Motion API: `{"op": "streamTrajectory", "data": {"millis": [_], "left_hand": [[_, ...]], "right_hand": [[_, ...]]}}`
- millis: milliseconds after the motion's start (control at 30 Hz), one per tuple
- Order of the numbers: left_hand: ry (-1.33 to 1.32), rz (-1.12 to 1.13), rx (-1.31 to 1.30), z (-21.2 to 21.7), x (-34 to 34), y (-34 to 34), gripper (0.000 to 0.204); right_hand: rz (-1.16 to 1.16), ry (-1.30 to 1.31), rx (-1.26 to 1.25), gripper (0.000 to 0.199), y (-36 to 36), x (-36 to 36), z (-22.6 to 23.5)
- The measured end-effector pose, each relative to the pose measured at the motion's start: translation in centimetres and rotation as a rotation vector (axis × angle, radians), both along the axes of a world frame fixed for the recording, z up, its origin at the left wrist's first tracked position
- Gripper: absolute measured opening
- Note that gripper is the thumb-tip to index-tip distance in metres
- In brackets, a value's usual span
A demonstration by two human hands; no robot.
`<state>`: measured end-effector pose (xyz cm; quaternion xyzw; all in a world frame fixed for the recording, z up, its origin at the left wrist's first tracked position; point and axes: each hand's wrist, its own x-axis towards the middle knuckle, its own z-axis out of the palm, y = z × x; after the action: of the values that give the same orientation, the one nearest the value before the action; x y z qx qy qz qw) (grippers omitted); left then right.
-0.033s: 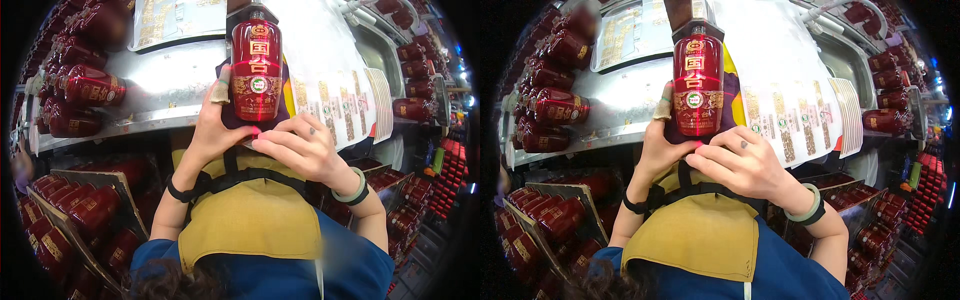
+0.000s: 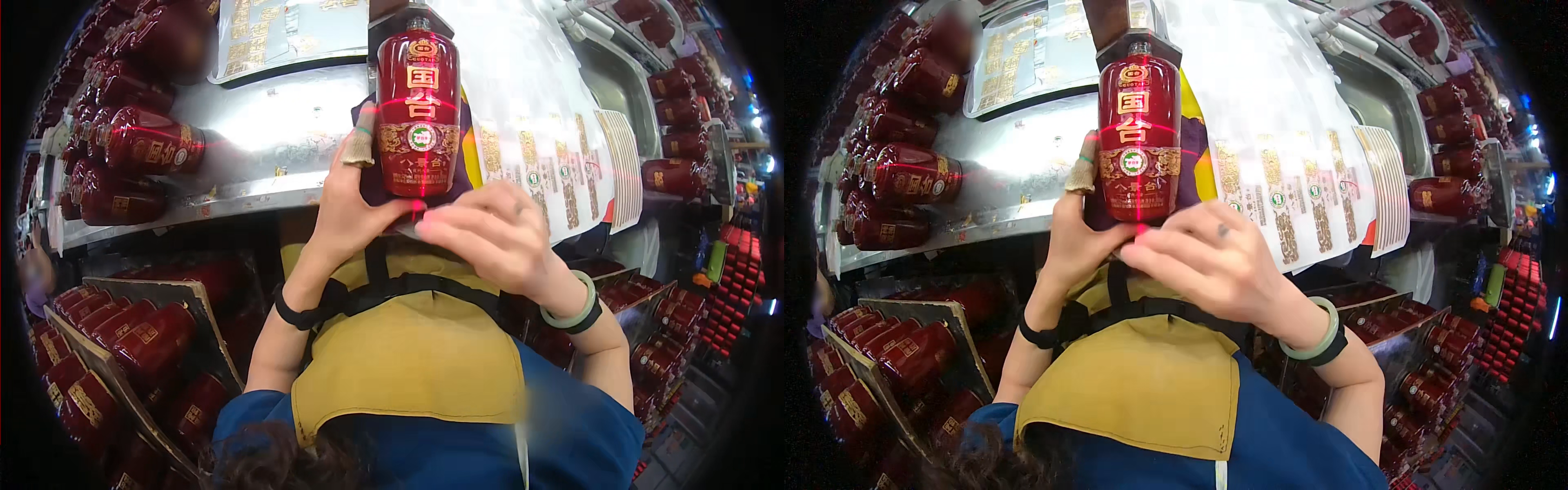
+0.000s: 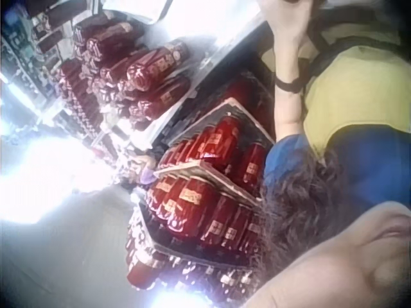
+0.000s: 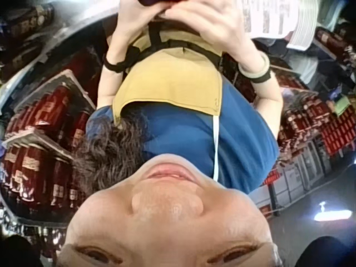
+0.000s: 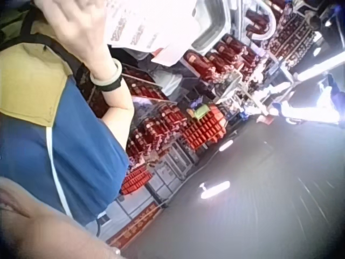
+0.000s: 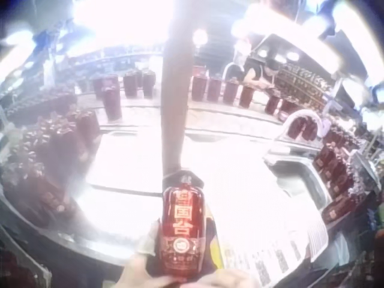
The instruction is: Applying decorative labels and stickers to red bottles on a production line.
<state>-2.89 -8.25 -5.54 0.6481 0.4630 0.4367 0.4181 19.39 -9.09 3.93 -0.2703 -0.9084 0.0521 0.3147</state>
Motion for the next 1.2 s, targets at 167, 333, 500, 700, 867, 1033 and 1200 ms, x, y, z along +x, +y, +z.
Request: {"op": "streamTrajectory", "data": {"millis": [167, 333, 500, 700, 867, 1033, 1200], "left_hand": [[-0.077, 0.133, -0.011, 0.4, 1.0, -0.1, 0.099], [0.413, 0.222, 0.455, 0.2, 0.9, -1.5, 0.073], [0.546, 0.273, 0.608, 0.5, 0.3, -3.0, 0.070], [0.034, 0.185, 0.042, 1.7, 1.2, -0.1, 0.094], [0.258, 0.209, 0.362, 2.5, 1.3, -0.2, 0.093], [0.058, 0.046, 0.076, 3.0, 1.0, -0.2, 0.120], [-0.359, 0.098, -0.111, 3.6, 2.5, 1.1, 0.085]], "right_hand": [[-0.081, 0.068, 0.031, 0.035, -0.1, 0.7, -0.7], [-0.360, 0.613, -0.418, 0.028, -0.7, -0.1, -2.6], [-0.682, 0.495, -0.645, 0.025, 0.8, 1.0, -4.7], [-0.542, 0.750, -0.743, 0.029, 1.2, 2.7, -5.0], [-0.514, 0.849, -0.757, 0.029, 1.5, 2.4, -4.4], [-0.457, 0.861, -0.841, 0.029, 1.6, 2.2, -4.5], [-0.400, 0.879, -0.914, 0.028, 1.2, 1.9, -5.1]]}}
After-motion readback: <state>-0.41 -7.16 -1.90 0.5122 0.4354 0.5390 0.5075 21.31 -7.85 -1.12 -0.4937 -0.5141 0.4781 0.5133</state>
